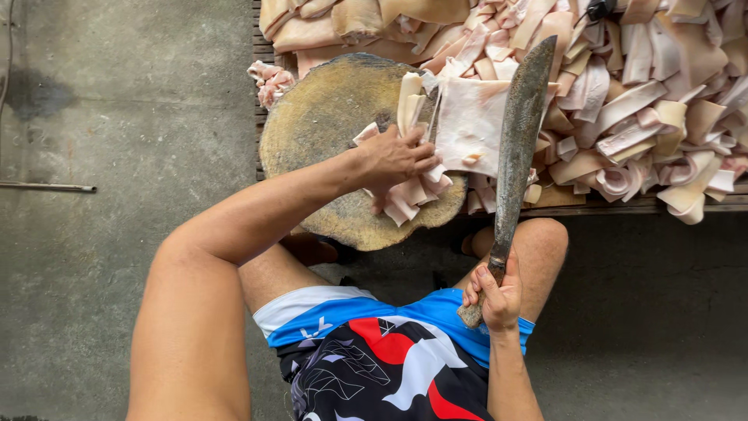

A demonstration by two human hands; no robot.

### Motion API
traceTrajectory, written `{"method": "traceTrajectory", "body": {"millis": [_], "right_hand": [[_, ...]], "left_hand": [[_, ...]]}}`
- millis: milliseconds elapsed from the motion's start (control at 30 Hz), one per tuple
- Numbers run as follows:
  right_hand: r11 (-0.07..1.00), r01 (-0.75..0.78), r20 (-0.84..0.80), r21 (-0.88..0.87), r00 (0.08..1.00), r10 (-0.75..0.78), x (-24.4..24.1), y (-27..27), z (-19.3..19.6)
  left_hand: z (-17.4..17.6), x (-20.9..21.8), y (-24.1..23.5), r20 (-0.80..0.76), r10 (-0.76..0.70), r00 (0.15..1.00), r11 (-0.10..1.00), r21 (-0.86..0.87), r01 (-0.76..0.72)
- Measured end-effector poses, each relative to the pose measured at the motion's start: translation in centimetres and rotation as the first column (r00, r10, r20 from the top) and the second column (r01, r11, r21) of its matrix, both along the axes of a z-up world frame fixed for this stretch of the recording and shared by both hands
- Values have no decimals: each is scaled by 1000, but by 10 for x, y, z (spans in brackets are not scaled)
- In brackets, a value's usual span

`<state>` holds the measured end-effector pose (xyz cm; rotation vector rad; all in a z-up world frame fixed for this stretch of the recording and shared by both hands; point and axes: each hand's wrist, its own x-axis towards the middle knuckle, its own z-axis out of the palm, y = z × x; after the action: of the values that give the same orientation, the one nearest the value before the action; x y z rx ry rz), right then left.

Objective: The person sits on the floor and uses a large knife to slice sheets of pork skin into smaller strips on a round wooden cutting board. The person repeatedly picks up pieces of skin, cuts them, and places the resulting strips onto a pile.

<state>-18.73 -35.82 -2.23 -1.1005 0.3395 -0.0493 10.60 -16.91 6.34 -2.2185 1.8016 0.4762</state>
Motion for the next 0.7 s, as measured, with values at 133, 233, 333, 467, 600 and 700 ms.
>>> {"method": "traceTrajectory", "body": {"millis": [133, 233, 333, 467, 600, 700], "right_hand": [[1000, -24, -34, -15, 999, 24, 4, 12, 5], [999, -10, -22, 33, 1000, 11, 6, 19, 9], [999, 5, -8, 49, 1000, -4, 2, 19, 8], [999, 27, -66, 22, 997, -25, -4, 8, 9], [997, 71, -79, -26, 994, -73, -8, -12, 15], [995, 93, -57, -24, 994, -94, -2, -28, 13]], "left_hand": [[-21, 13, -10, -58, 13, 998, 998, 62, -10], [-50, 15, -19, 13, -1, 1000, 999, -51, 1], [-72, 17, -18, 14, 94, 995, 978, -191, -90], [-69, 16, 1, -125, 328, 936, 845, -405, -350], [-29, 17, 43, -583, 417, 697, 442, -540, -716], [0, 27, 60, -870, 295, 396, 228, -339, -913]]}}
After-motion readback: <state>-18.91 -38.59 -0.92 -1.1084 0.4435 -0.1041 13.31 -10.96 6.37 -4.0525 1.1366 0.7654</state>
